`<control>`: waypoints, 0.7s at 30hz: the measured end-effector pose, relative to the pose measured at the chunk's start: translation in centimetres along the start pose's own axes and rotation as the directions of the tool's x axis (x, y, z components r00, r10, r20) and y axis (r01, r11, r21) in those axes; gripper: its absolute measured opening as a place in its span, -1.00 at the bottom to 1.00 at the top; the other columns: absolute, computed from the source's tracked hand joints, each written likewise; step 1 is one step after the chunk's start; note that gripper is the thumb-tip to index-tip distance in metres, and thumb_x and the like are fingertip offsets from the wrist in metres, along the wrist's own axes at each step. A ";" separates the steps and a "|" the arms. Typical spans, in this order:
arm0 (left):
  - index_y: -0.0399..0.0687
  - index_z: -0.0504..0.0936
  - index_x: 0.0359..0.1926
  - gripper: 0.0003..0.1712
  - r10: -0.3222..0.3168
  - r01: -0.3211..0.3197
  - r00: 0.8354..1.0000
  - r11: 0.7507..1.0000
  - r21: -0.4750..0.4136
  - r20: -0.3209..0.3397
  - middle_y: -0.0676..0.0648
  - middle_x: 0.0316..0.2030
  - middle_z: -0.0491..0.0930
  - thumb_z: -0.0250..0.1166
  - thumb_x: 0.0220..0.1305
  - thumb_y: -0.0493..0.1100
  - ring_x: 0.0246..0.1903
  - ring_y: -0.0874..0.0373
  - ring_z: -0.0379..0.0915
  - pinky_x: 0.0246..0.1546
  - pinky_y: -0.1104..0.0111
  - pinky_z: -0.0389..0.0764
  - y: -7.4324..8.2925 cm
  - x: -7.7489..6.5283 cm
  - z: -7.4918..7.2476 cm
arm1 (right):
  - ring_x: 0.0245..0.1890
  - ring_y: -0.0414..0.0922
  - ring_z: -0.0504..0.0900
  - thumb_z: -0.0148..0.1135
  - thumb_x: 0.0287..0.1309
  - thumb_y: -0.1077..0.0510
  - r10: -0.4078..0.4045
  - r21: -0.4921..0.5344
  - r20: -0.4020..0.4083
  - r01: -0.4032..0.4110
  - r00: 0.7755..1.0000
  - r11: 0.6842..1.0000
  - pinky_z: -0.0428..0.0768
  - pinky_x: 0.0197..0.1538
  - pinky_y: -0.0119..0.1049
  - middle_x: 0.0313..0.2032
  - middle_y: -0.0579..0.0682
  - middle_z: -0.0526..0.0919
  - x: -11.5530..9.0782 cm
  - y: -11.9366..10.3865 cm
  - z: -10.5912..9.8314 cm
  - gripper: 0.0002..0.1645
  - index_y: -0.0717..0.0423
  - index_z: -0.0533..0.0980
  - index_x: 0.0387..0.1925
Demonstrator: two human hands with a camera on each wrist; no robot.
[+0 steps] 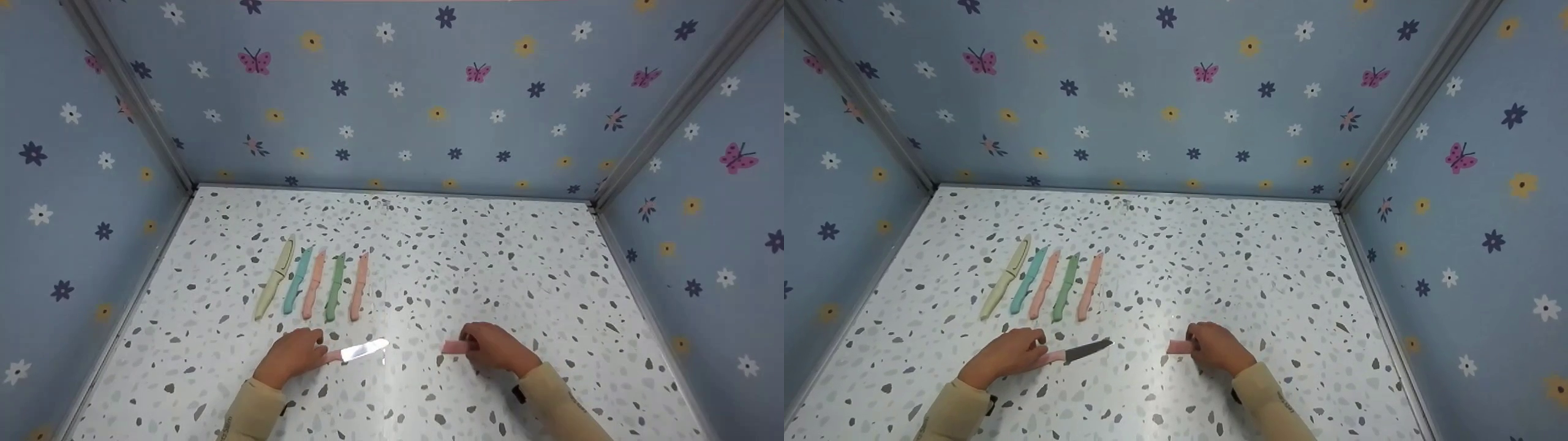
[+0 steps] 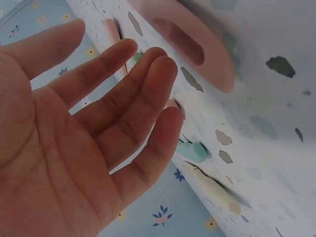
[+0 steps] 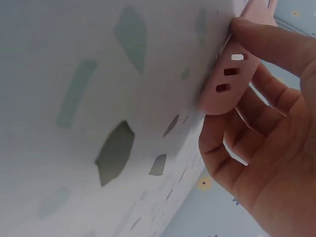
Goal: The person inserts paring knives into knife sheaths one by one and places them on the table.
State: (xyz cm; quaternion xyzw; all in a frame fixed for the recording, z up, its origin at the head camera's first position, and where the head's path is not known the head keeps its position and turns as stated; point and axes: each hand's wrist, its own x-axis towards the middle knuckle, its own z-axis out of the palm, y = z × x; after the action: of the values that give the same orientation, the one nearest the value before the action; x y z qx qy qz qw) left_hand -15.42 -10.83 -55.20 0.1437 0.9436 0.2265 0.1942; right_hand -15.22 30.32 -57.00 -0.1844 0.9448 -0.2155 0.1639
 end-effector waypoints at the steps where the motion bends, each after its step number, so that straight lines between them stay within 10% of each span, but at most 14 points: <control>1: -0.08 0.54 -0.36 -0.88 0.002 -0.002 1.000 1.000 -0.003 0.000 -0.01 -0.52 0.48 0.17 0.29 -0.14 -0.55 0.07 0.34 -0.46 0.15 0.40 0.0 0.0 0.0 | -0.51 -0.25 0.41 0.26 0.18 0.10 -0.011 0.006 -0.010 0.011 1.000 1.000 0.43 -0.36 -0.27 -0.53 -0.23 0.45 0.1 0.0 0.0 -0.90 -0.04 0.51 -0.42; 6: -0.07 0.50 -0.41 -0.85 -0.011 0.011 1.000 1.000 -0.005 0.013 -0.02 -0.57 0.40 0.17 0.31 -0.15 -0.59 0.08 0.27 -0.51 0.19 0.33 -0.1 0.0 0.1 | -0.66 -0.26 0.28 0.01 0.30 -0.25 -0.009 0.038 -0.041 0.011 0.999 0.999 0.34 -0.49 -0.32 -0.69 -0.20 0.30 0.3 -0.2 0.0 -0.48 -0.05 0.39 -0.65; 21: -0.08 0.56 -0.35 -0.84 0.030 -0.030 1.000 0.999 0.014 0.000 0.02 -0.50 0.46 0.37 0.11 -0.15 -0.53 0.11 0.31 -0.42 0.15 0.40 0.1 0.0 1.1 | -0.55 -0.19 0.36 0.00 0.32 0.18 0.067 0.089 -0.092 -0.059 0.994 0.994 0.37 -0.42 -0.25 -0.57 -0.14 0.39 0.0 -0.5 -1.9 -0.82 -0.02 0.41 -0.44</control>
State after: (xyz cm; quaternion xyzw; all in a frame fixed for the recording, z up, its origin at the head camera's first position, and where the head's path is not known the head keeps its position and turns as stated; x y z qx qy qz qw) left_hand -14.96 -10.36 -56.10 0.1592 0.9429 0.2228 0.1896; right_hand -15.80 30.58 -55.20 -0.1368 0.9467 -0.2592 0.1336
